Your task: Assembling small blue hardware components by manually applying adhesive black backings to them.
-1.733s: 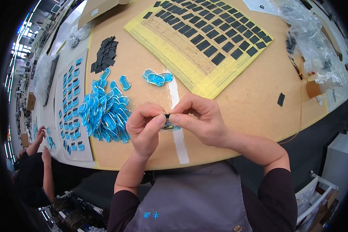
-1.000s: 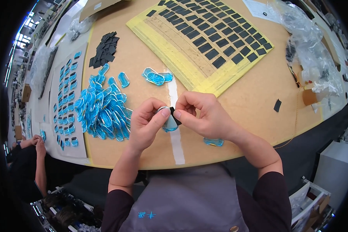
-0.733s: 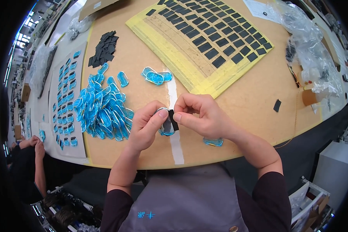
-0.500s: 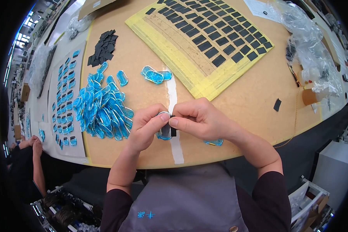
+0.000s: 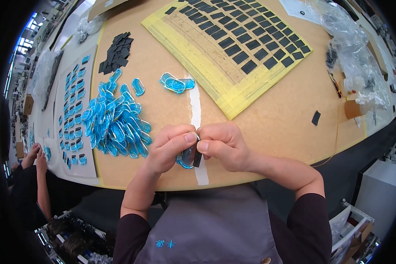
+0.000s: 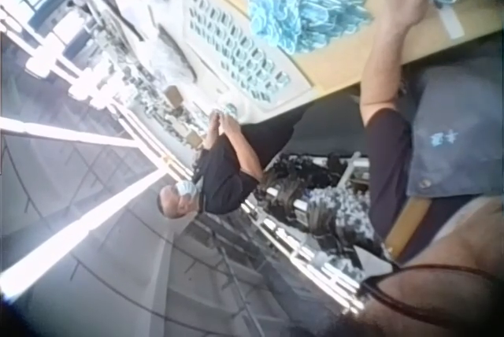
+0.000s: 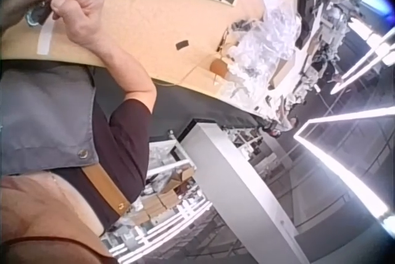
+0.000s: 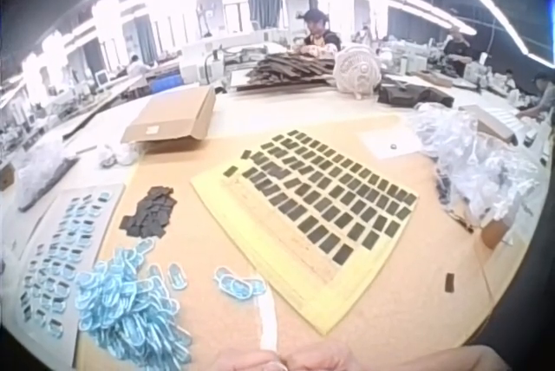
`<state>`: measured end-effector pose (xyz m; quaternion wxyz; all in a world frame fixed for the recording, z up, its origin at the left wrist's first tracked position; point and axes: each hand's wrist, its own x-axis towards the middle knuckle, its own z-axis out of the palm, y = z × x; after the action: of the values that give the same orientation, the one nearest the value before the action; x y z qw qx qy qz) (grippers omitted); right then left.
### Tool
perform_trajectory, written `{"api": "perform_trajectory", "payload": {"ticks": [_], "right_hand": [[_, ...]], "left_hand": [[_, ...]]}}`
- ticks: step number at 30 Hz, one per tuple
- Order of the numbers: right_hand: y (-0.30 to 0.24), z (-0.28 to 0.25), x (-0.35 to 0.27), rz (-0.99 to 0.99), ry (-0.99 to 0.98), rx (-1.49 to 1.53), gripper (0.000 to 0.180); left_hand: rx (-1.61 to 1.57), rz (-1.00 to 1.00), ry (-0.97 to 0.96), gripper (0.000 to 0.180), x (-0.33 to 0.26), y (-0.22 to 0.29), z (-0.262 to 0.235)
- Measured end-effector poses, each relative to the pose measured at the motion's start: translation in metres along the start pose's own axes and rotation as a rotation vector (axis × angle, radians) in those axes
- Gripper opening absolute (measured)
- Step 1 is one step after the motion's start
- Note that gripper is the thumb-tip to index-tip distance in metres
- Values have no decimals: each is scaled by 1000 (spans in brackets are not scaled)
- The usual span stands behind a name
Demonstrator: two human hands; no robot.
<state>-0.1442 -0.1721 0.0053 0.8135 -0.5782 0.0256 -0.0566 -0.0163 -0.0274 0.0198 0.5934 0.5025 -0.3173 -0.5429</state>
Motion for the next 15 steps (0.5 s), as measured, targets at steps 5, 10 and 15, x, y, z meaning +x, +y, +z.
{"api": "perform_trajectory", "payload": {"ticks": [5,10,15], "right_hand": [[4,-12,6,-315,-133,-200,26],[-7,-9,11,-112,-133,-223,29],[-4,-11,11,-107,-163,-368,29]], "left_hand": [[134,86,-9,30,-2,0,5],[166,150,159,31,-4,-5,0],[197,162,239,32,-3,-4,0]]}}
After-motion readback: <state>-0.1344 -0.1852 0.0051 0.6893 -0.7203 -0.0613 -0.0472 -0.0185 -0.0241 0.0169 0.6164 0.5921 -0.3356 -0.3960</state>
